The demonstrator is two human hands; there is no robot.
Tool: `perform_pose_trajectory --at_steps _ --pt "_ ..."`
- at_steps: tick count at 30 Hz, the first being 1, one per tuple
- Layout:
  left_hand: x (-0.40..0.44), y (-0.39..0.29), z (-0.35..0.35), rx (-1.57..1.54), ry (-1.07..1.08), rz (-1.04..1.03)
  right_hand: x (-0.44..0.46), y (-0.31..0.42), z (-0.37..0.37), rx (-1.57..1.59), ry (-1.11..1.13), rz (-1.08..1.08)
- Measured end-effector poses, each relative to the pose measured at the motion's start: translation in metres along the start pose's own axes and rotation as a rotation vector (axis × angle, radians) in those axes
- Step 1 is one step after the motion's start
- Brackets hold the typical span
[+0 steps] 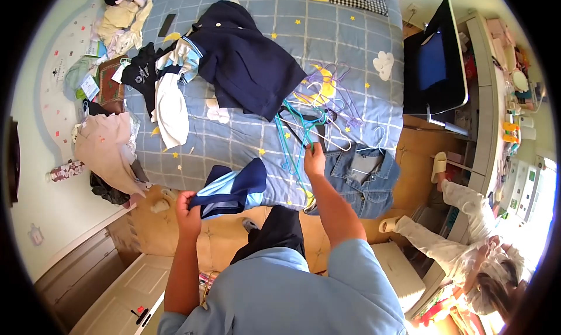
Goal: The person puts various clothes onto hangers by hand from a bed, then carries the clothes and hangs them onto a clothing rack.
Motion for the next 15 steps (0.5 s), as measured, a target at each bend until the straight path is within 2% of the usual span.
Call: perform_pose_trajectory --at_steps 3,6,10,12,14,15 --pt "0.000 -0.008 0.024 -0.073 -0.079 0.085 -0.042 0.036 0.022 0.098 0.123 -0.036" --pt "0.000 -0.028 0.060 -0.135 -0.139 0.026 -0.087 0.050 0.041 0.080 0.212 0.019" --pt "-0.009 -0.036 0.110 -0.180 -0.208 -0.118 -0.159 0.103 0.056 0.155 0.356 0.218" --pt "-0.019 -0.045 0.131 -0.154 -0.239 -0.108 -0.179 0.161 0.048 0.023 0.349 0.425" --pt "-0.028 -0.046 0.154 -0.121 -0.247 -0.146 -0.192 0.215 0.031 -0.144 0.295 0.448" --pt "-0.033 -0.045 0.164 -0.102 -0.274 -0.159 -0.193 0.224 0.019 -0.098 0.335 0.463"
Point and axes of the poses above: each hand's wrist, its own x-axis towards the middle knuckle, its own z-axis out of the back of the hand, y = z × x, the point moved 1 cm from there along x, towards the middle knuckle, and after that the axes turned 4 degrees about x, right-handed, at the moved point
